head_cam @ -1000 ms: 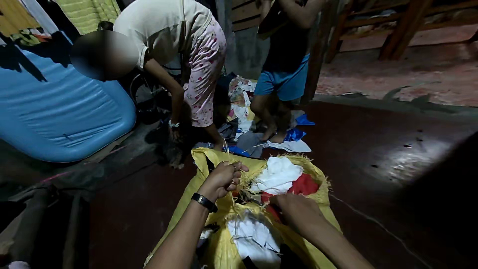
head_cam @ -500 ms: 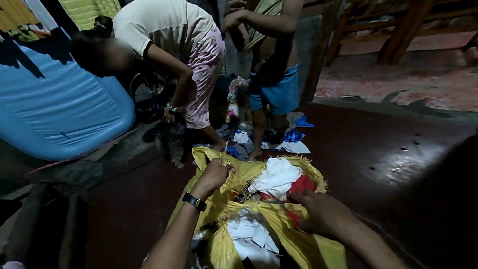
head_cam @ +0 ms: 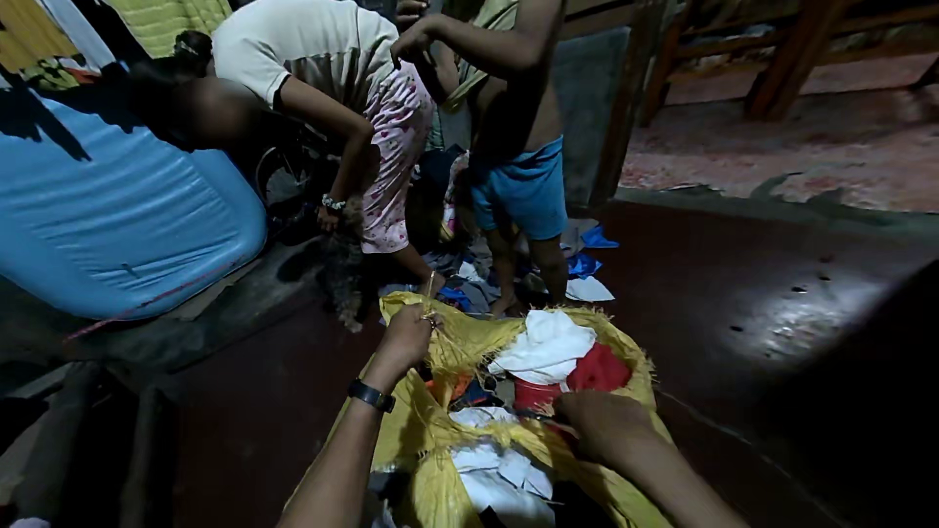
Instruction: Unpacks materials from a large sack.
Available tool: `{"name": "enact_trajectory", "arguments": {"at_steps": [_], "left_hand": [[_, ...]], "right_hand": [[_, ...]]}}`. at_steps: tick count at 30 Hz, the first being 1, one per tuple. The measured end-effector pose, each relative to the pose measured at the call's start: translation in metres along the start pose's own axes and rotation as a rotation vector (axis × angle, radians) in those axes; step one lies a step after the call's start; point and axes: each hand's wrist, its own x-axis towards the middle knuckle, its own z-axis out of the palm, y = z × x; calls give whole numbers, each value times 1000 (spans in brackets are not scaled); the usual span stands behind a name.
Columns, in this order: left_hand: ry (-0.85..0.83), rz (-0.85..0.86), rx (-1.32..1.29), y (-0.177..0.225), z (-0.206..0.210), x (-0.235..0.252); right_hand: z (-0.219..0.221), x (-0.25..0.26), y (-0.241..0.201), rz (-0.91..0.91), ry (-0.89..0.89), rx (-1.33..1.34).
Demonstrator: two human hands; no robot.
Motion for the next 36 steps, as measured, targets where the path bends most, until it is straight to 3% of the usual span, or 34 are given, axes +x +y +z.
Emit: {"name": "enact_trajectory", "arguments": {"at_steps": [4, 11, 18, 22, 25, 29, 32, 36], "left_hand": [[122, 66, 91, -9, -15, 4], [291, 230, -61, -5, -30, 13], [454, 519, -311, 15, -32, -23], [542, 569, -463, 29, -49, -39], [592, 620, -467, 45, -56, -58], [566, 859, -396, 73, -63, -85], [479, 967, -307, 107, -53, -100], [257, 912, -130, 162, 5, -125]], "right_hand": [[-1, 3, 47, 120, 8, 16], [5, 13, 54, 155, 340, 46], [-2, 21, 32, 77, 347, 102], [-5, 24, 39, 94, 359, 100], [-8, 21, 45, 123, 356, 115], [-14, 13, 55, 113, 400, 147], [-15, 15, 57, 0, 493, 389], [-31, -1, 5, -141, 565, 1302]]}}
